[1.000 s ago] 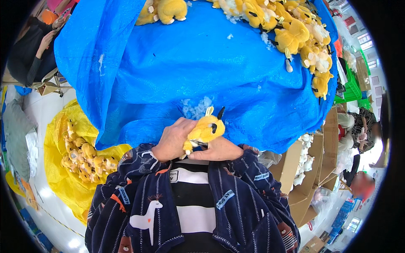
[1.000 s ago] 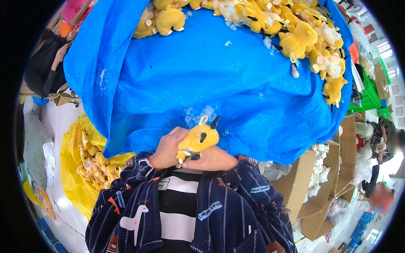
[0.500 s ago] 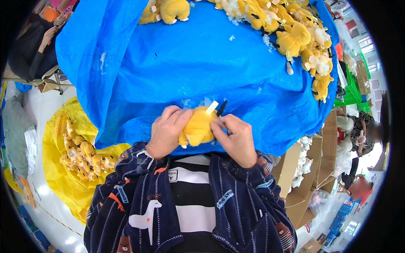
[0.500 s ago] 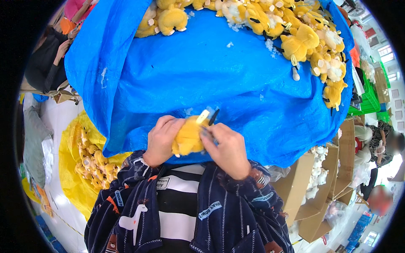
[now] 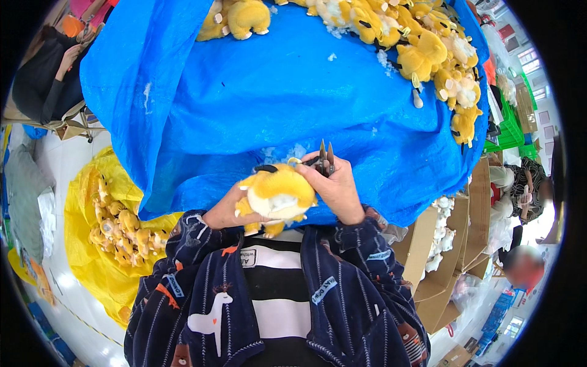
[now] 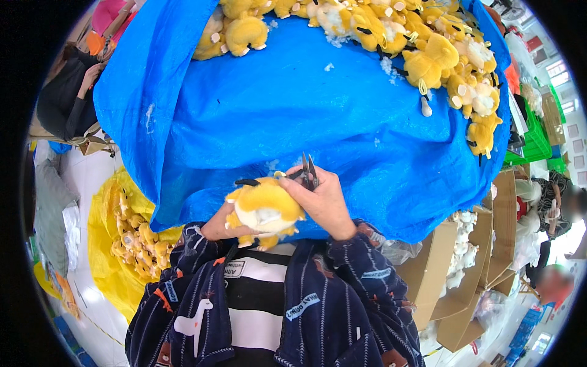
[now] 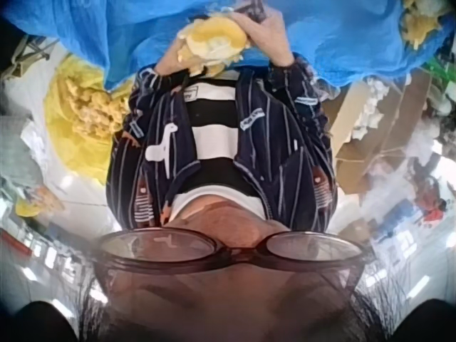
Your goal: The person repeatedly picks up small yellow plush toys from a blue tarp, uses scissors to trim loose threads or excess fabric, and places the finished items into a cardboard box. The process is repeated for multiple units in a production setting.
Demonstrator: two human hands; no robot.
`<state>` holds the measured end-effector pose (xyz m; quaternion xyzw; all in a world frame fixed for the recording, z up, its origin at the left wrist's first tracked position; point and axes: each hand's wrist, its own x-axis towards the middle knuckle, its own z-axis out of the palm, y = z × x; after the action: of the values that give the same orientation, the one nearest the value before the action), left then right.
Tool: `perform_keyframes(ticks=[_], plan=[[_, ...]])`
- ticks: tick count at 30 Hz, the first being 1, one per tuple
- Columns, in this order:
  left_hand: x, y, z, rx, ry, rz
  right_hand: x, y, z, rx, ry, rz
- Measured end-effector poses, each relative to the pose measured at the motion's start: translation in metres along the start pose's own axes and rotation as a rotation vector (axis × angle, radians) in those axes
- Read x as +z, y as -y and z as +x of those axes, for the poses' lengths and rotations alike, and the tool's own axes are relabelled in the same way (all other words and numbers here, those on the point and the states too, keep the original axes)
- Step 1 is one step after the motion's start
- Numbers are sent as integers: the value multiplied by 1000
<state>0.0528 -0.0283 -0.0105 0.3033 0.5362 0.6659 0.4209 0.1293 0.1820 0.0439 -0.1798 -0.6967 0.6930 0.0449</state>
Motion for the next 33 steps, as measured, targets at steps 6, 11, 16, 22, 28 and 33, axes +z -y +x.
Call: perform_keyframes(ticks=[6, 11, 16, 22, 28, 33], plan=[[-6, 2, -10, -57, -66, -77, -65, -1, 23, -192, -468, 377], [1, -8, 6, -73, -17, -80, -48, -24, 15, -269, -287, -353], [-3, 6, -1, -48, 10, 17, -18, 13, 5, -371, -102, -508], [3, -13, 3, -8, 62, 485, 3, 21, 23, -442, 178, -597], [7, -2, 9, 117, -166, 313, -7, 0, 47, 18, -260, 699], [2, -20, 14, -70, -138, -141, -24, -1, 17, -81, -185, 24]])
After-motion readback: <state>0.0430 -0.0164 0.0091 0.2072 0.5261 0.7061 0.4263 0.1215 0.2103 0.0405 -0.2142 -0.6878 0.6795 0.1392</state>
